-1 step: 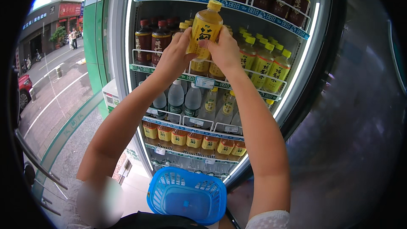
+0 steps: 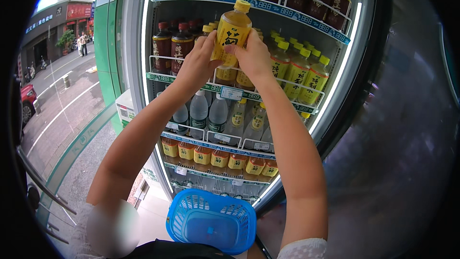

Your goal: The person repeatedly takes yellow-labeled bottles from a refrigerated display and places them into a blue shopping basket. The person continues this process until the basket is full.

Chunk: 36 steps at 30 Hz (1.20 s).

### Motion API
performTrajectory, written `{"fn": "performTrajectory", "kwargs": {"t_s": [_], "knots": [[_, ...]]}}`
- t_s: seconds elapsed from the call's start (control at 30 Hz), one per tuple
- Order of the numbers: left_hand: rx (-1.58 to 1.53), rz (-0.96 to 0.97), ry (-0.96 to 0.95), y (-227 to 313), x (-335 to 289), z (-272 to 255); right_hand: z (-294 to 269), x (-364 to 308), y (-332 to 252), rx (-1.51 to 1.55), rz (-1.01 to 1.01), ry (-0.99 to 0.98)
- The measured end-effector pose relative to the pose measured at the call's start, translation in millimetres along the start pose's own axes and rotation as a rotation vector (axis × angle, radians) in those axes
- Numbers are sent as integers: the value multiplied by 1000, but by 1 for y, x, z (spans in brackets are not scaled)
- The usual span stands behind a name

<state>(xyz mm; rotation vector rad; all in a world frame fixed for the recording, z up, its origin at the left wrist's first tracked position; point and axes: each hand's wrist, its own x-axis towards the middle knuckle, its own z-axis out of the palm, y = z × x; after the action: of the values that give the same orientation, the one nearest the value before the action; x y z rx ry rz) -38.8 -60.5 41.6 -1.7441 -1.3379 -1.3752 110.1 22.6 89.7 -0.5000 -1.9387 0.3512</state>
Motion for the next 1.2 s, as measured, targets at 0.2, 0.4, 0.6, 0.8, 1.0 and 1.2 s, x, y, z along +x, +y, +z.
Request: {"fn": "performTrajectory", "kwargs": {"t_s": [0.2,0.4,0.6,0.8,1.0,1.2], "knots": [[72,-103,-64,-12,9,20,17,15,23,-229,-117,98],[160,-97,-39,-21,13,38,23,13,15,-433,-82,142],[289,36,52,-34,9,50,29,4,2,-541,12,92],[228,-21,-15,-22,10,46,33,-4,0,-484,-24,132],[240,-52,-55,-23,8,53,34,-4,10,-547,-42,89],[276,12,-66,-32,4,50,37,-6,8,-542,-40,-1]]}}
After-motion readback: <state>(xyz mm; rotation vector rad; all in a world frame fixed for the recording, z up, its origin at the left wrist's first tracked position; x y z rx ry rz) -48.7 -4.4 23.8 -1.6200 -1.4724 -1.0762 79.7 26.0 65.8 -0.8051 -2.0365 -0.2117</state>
